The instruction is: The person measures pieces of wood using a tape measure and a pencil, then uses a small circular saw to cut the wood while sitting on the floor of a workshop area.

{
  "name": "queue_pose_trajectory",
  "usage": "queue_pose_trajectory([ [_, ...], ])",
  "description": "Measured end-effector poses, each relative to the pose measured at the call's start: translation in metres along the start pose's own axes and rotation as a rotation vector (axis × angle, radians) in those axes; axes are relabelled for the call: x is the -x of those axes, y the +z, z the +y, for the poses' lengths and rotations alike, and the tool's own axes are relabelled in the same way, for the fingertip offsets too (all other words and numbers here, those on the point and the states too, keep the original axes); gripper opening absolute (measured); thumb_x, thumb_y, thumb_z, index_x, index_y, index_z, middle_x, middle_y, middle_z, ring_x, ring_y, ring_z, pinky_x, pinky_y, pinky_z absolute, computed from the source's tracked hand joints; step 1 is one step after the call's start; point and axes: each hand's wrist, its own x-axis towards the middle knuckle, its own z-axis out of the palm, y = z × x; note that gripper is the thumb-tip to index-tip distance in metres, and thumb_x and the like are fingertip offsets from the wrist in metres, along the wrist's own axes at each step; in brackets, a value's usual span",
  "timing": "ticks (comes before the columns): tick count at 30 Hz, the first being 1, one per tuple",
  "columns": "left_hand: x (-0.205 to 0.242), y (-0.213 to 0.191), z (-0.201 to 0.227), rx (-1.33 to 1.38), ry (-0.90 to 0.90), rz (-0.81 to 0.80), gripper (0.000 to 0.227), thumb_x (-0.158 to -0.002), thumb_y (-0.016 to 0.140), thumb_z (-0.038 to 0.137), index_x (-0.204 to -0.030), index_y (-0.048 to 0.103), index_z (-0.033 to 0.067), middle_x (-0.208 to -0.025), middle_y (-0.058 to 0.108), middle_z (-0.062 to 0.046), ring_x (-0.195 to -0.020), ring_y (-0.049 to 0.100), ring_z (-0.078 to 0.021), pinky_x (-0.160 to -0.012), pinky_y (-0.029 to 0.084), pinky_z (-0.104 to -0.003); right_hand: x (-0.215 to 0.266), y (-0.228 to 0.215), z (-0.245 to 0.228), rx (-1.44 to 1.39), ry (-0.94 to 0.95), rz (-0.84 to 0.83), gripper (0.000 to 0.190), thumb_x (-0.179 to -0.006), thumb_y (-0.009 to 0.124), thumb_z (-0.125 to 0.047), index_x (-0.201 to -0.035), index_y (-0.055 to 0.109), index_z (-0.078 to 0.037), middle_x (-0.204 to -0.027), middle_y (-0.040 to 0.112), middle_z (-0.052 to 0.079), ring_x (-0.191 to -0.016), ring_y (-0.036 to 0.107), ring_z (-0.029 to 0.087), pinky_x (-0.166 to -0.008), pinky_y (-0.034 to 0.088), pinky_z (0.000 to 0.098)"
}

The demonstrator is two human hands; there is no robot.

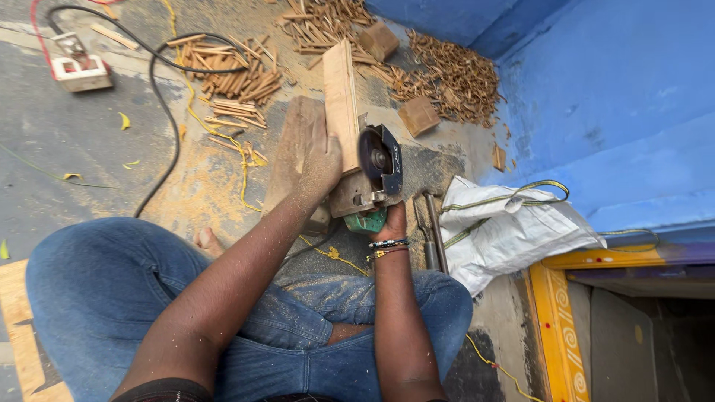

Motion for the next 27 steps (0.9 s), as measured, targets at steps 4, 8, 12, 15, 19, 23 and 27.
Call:
queue_pose_trajectory([
  [4, 0.002, 0.011, 0.008, -0.008, 0.134, -0.066, 0.060, -0.105, 0.041, 0.020, -0.159, 0.030, -0.0023, -0.161, 0.032, -0.032, -0.150, 0.031, -0.0451, -0.124, 0.025, -0.047, 0.006, 0.009, 0.008, -0.018, 0.008, 0.104, 0.061, -0.087, 0.074, -0.038, -0.133, 0.059, 0.000, -0.128, 0.067, 0.021, -0.118, 0.066, 0.035, -0.102, 0.056, 0.0536],
  [8, 0.005, 0.012, 0.020, -0.053, 0.181, -0.118, 0.058, -0.104, 0.042, 0.014, -0.157, 0.033, -0.0040, -0.160, 0.037, -0.031, -0.152, 0.034, -0.0434, -0.125, 0.028, -0.047, 0.010, 0.011, 0.013, -0.118, 0.022, 0.060, 0.066, -0.090, 0.074, -0.039, -0.140, 0.053, -0.003, -0.135, 0.064, 0.020, -0.124, 0.064, 0.035, -0.107, 0.055, 0.0541],
  [12, 0.005, 0.003, 0.030, -0.027, 0.162, -0.146, 0.057, -0.101, 0.041, 0.009, -0.156, 0.035, -0.0048, -0.157, 0.041, -0.031, -0.150, 0.036, -0.0446, -0.125, 0.028, -0.048, 0.010, 0.009, 0.014, -0.211, 0.009, 0.081, 0.066, -0.099, 0.074, -0.039, -0.142, 0.050, 0.005, -0.133, 0.063, 0.027, -0.124, 0.063, 0.038, -0.103, 0.057, 0.0521],
  [15, 0.007, -0.004, 0.034, 0.035, 0.145, -0.145, 0.058, -0.098, 0.041, 0.008, -0.155, 0.039, -0.0030, -0.155, 0.045, -0.032, -0.148, 0.040, -0.0446, -0.125, 0.031, -0.048, 0.009, 0.010, 0.016, -0.162, -0.032, 0.216, 0.067, -0.090, 0.075, -0.038, -0.137, 0.053, 0.004, -0.131, 0.064, 0.026, -0.121, 0.065, 0.037, -0.100, 0.058, 0.0534],
  [19, 0.007, -0.004, 0.034, 0.019, 0.183, -0.129, 0.064, -0.091, 0.040, 0.004, -0.154, 0.043, -0.0007, -0.153, 0.047, -0.033, -0.147, 0.038, -0.0482, -0.123, 0.030, -0.050, 0.010, 0.014, 0.015, -0.133, -0.054, 0.184, 0.064, -0.092, 0.079, -0.035, -0.136, 0.054, 0.004, -0.129, 0.065, 0.025, -0.120, 0.065, 0.037, -0.099, 0.058, 0.0528],
  [23, 0.008, -0.005, 0.031, 0.034, 0.221, -0.112, 0.063, -0.093, 0.040, 0.004, -0.156, 0.042, 0.0009, -0.154, 0.048, -0.030, -0.149, 0.038, -0.0474, -0.126, 0.028, -0.051, 0.012, 0.015, 0.016, -0.080, -0.063, 0.262, 0.066, -0.083, 0.080, -0.037, -0.131, 0.057, 0.002, -0.124, 0.068, 0.023, -0.117, 0.067, 0.037, -0.097, 0.059, 0.0542],
  [27, 0.009, -0.008, 0.031, 0.012, 0.208, -0.138, 0.063, -0.095, 0.040, 0.006, -0.158, 0.040, 0.0053, -0.159, 0.045, -0.023, -0.154, 0.032, -0.0408, -0.129, 0.022, -0.051, 0.011, 0.019, 0.016, -0.133, -0.040, 0.150, 0.060, -0.092, 0.080, -0.031, -0.136, 0.056, 0.002, -0.130, 0.066, 0.022, -0.124, 0.064, 0.035, -0.103, 0.057, 0.0529],
])
